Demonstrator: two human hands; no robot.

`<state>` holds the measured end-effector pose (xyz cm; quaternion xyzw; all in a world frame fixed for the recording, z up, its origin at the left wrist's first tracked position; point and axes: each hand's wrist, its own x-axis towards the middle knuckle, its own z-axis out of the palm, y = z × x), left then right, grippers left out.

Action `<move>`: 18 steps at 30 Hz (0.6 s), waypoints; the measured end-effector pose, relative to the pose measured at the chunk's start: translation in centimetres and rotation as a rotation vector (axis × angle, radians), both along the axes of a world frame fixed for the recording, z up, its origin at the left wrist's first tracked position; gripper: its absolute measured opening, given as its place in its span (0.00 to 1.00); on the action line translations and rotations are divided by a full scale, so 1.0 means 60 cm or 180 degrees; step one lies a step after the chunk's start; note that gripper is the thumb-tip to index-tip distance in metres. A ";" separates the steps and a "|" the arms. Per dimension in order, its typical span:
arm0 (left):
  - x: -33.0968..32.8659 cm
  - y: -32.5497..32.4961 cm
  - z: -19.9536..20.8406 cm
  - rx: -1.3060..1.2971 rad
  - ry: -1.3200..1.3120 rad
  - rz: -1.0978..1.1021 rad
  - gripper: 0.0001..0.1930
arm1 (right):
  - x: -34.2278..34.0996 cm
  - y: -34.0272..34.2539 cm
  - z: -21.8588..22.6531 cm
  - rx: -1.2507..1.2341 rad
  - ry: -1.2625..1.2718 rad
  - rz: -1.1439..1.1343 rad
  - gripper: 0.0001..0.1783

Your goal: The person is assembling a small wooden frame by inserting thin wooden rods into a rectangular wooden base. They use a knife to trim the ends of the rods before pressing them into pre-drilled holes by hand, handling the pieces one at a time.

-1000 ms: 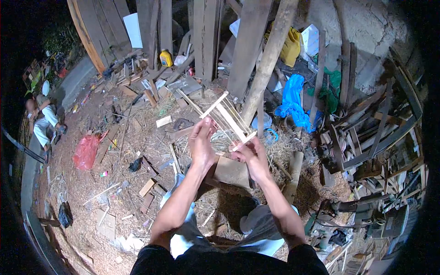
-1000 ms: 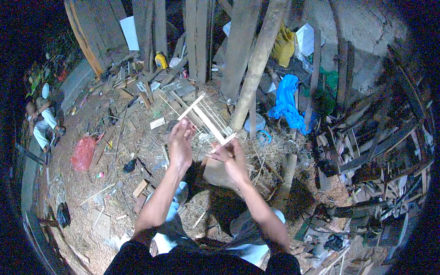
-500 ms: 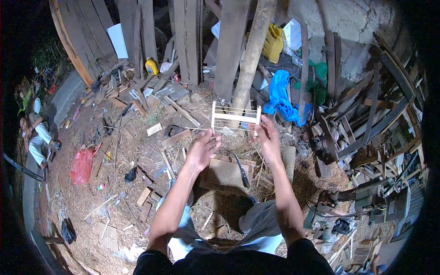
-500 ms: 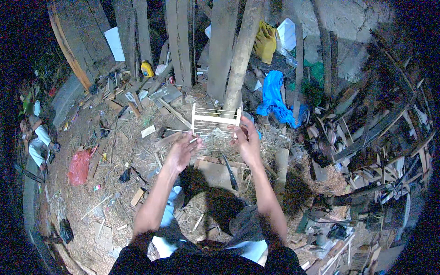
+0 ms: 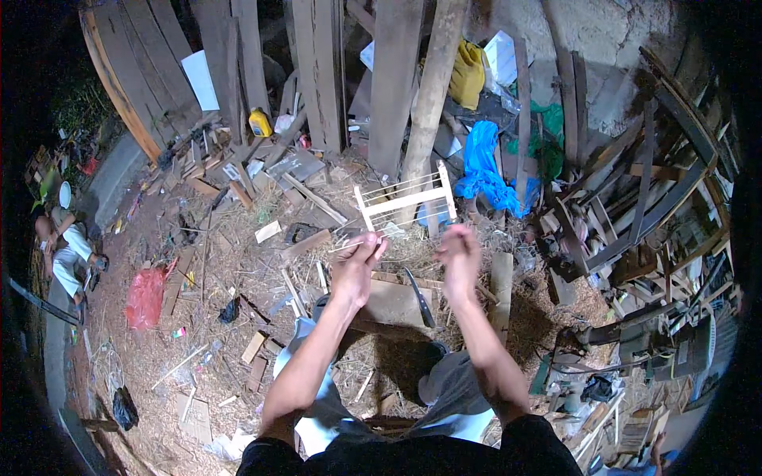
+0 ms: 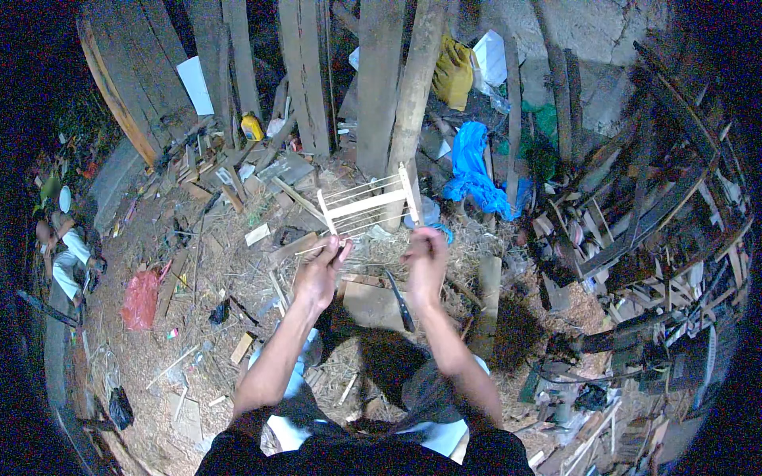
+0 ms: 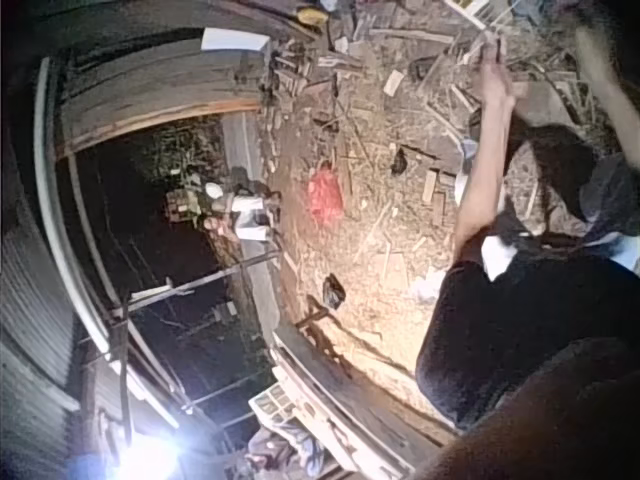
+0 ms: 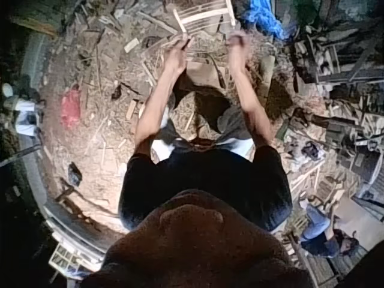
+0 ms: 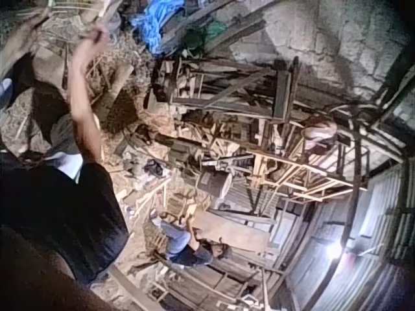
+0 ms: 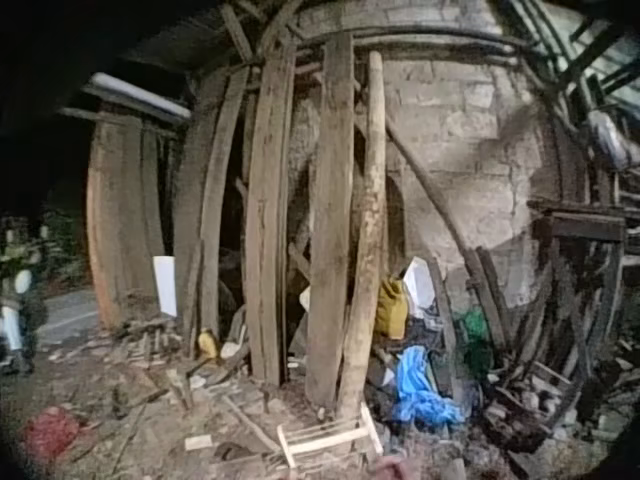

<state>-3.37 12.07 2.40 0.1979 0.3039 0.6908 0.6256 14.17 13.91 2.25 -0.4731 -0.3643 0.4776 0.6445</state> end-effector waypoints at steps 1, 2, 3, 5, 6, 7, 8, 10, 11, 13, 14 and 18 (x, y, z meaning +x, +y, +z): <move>0.005 -0.004 -0.002 0.0084 -0.0046 0.0000 0.06 | -0.024 -0.010 0.008 0.0026 -0.0052 0.0280 0.09; 0.006 -0.008 -0.005 0.0157 -0.0092 0.0004 0.06 | -0.054 -0.024 0.023 0.0040 -0.0102 0.0562 0.08; 0.005 -0.008 -0.014 0.0148 -0.0098 -0.0037 0.07 | -0.075 -0.035 0.035 0.0079 -0.0239 0.0784 0.09; 0.015 -0.010 -0.004 0.0079 -0.0099 -0.0018 0.08 | -0.093 -0.032 0.035 0.0248 -0.0160 0.0749 0.10; 0.020 -0.011 -0.001 0.0043 -0.0099 -0.0006 0.08 | -0.095 -0.030 0.035 0.0333 -0.0121 0.0734 0.10; 0.021 -0.012 0.000 0.0024 -0.0087 0.0046 0.09 | -0.095 -0.033 0.045 0.0363 -0.0059 0.0781 0.10; 0.022 -0.013 0.000 0.0004 -0.0075 0.0099 0.09 | -0.096 -0.032 0.044 0.0398 -0.0147 0.0790 0.10; 0.020 -0.015 0.000 -0.0006 -0.0040 0.0125 0.10 | -0.096 -0.032 0.039 0.0460 -0.0339 0.0796 0.08; 0.020 -0.016 0.001 0.0005 -0.0017 0.0097 0.10 | -0.096 -0.032 0.039 0.0427 -0.0321 0.0803 0.08; 0.019 -0.019 0.009 0.0047 0.0110 0.0036 0.10 | -0.096 -0.033 0.040 0.0365 -0.0287 0.0818 0.07; 0.019 -0.020 0.017 0.0078 0.0214 0.0001 0.10 | -0.094 -0.033 0.040 0.0392 -0.0337 0.0784 0.07; 0.019 -0.021 0.018 0.0193 0.0519 -0.0022 0.11 | -0.087 -0.033 0.041 0.0394 -0.0298 0.0781 0.06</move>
